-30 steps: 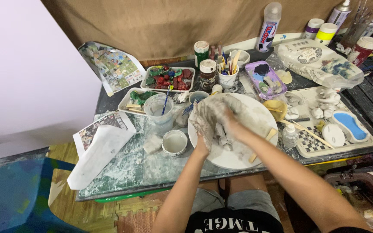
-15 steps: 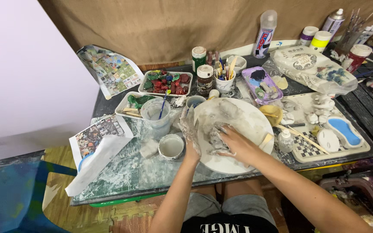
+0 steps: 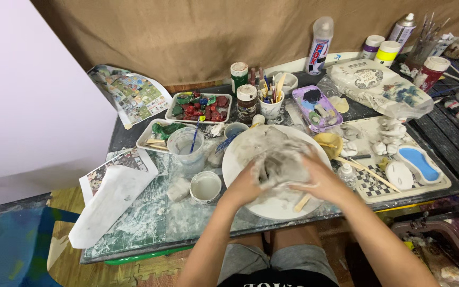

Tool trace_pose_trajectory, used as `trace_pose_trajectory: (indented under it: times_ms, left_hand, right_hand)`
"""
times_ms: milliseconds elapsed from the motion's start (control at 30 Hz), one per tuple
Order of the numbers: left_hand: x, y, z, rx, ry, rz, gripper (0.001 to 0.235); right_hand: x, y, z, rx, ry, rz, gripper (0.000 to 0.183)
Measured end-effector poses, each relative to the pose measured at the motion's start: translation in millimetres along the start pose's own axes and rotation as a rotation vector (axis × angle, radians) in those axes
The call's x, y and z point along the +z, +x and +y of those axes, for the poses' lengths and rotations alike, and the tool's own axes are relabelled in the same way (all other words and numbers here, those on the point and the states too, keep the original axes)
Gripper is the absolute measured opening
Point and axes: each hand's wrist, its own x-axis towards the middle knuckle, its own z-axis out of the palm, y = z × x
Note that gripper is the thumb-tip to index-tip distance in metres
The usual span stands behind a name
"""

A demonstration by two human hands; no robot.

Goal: The person kneads a lump of gray clay on a white rotating plate. They repeatedly press, fold, and turn the clay with both hands, occasionally dipping their hands into a small container of water to moisten the material.

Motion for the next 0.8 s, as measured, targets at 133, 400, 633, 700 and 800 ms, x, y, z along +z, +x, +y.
trace_pose_trajectory:
  times_ms: [133, 400, 633, 700, 800]
  left_hand:
    - [-18.4, 3.9, 66.2, 0.116, 0.153, 0.026, 0.089]
    - [3.9, 14.5, 51.3, 0.157, 0.293, 0.235, 0.059]
    - [-2.3, 25.1, 56.8, 0.02, 0.07, 0.231, 0.06]
    - [-9.2, 24.9, 62.6, -0.138, -0.015, 0.126, 0.08]
    - [-29.7, 23.6, 66.7, -0.034, -0.184, 0.04, 0.12]
  right_hand:
    - [-22.1, -37.4, 12.6, 0.071, 0.195, 0.09, 0.065]
    - [14.9, -63.9, 41.0, 0.158, 0.452, 0.194, 0.043]
    - [56.8, -43.8, 63.6, 0.245, 0.857, 0.314, 0.057]
    - [57.6, -33.9, 63.0, 0.234, 1.081, 0.342, 0.067]
    - [56.5, -15.3, 48.3, 0.352, 1.063, 0.336, 0.069]
